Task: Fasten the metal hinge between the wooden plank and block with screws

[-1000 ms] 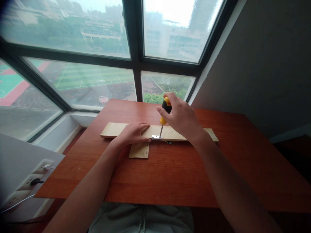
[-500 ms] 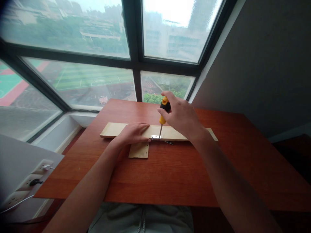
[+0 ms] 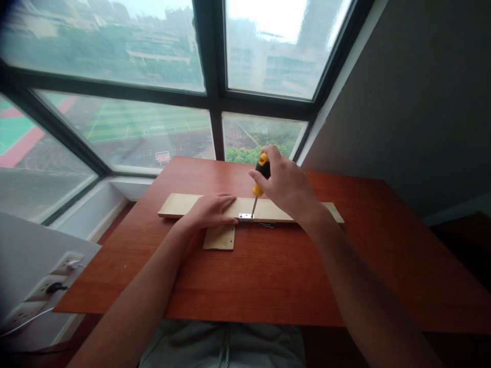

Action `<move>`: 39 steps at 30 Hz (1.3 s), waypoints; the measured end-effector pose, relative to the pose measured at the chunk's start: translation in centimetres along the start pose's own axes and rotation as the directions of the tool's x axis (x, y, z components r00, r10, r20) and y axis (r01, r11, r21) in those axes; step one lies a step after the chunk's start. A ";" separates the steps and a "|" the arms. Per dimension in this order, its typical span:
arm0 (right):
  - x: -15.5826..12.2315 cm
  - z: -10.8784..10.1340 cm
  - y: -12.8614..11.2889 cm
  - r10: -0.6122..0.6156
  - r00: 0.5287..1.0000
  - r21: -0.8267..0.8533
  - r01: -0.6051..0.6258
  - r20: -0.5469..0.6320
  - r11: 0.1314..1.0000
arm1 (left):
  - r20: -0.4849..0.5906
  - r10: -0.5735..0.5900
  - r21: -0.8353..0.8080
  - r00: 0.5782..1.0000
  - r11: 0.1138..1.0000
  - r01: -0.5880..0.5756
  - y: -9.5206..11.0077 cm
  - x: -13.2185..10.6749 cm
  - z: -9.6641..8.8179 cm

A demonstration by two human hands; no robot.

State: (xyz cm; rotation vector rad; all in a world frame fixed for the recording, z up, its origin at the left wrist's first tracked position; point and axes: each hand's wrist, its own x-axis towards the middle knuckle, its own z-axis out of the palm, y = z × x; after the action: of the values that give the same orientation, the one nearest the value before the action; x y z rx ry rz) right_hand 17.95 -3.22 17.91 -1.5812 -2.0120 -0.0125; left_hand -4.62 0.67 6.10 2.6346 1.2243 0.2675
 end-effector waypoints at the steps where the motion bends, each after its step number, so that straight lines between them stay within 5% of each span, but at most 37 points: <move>1: 0.0 0.0 0.2 -0.010 0.999 0.107 0.007 0.032 0.994 | 0.003 -0.002 0.001 1.000 1.000 0.002 0.0 0.0 0.0; 4: -0.1 -0.2 1.0 -0.107 0.983 0.476 0.024 0.146 0.879 | 0.005 -0.004 0.002 1.000 1.000 0.004 0.0 0.0 0.0; 7: 0.0 0.0 1.7 -0.159 0.971 0.664 0.000 0.179 0.748 | 0.001 -0.002 0.003 1.000 1.000 0.002 -0.1 0.0 0.1; 17: -0.2 0.4 1.0 -0.025 1.000 0.484 0.021 0.003 0.875 | 0.010 0.005 0.008 1.000 1.000 -0.005 -0.1 -0.1 0.1; 23: -0.5 0.3 0.5 -0.029 1.000 0.446 0.023 0.008 0.895 | 0.007 -0.003 0.001 1.000 1.000 0.003 -0.1 -0.1 0.1; 39: 0.1 1.2 0.6 -0.085 0.995 0.605 0.034 0.056 0.796 | 0.006 0.001 -0.021 1.000 1.000 -0.001 0.2 0.0 0.1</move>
State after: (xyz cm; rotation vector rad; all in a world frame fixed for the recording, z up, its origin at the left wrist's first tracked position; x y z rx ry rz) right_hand 17.97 -2.50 16.73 -1.1115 -1.8578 0.6231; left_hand -4.43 0.54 6.04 2.6161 1.2121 0.2710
